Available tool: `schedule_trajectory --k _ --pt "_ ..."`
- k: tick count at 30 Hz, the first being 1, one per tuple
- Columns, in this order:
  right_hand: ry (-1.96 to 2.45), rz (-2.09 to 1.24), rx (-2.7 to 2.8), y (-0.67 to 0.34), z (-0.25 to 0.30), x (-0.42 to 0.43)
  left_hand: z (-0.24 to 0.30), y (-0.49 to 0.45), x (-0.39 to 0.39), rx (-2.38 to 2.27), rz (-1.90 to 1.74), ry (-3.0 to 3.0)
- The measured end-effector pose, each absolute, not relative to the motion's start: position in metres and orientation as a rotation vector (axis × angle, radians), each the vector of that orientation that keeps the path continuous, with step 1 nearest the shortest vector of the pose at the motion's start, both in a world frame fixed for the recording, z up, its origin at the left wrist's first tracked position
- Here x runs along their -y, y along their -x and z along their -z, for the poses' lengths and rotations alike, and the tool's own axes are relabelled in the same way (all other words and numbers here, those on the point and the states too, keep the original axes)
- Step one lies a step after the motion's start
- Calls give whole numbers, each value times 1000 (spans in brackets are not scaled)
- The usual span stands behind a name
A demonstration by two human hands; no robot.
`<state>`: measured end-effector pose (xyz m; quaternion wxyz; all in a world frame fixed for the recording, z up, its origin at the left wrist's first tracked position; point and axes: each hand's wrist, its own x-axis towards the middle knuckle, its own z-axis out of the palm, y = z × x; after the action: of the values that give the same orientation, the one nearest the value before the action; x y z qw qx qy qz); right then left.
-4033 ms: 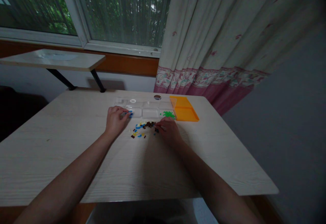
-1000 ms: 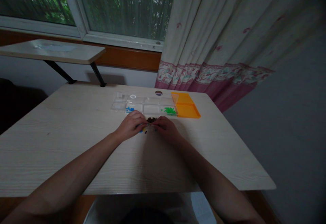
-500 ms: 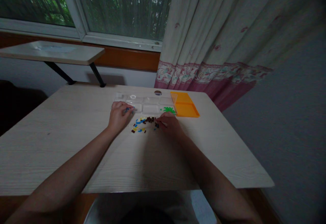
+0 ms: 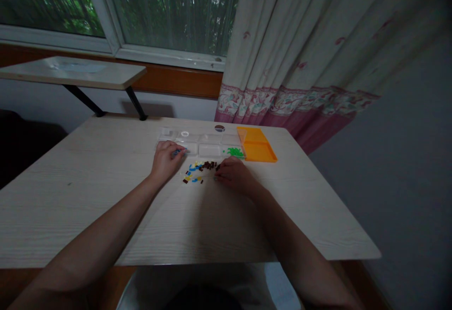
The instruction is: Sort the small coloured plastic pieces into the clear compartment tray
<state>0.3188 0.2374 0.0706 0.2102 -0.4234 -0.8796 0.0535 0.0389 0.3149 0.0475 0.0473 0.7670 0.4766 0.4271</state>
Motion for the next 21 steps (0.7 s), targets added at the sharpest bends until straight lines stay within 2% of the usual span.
schedule_trajectory --k 21 --pt "1214 -139 2384 -311 -67 -237 -48 -39 -313 -1509 -1292 -2367"
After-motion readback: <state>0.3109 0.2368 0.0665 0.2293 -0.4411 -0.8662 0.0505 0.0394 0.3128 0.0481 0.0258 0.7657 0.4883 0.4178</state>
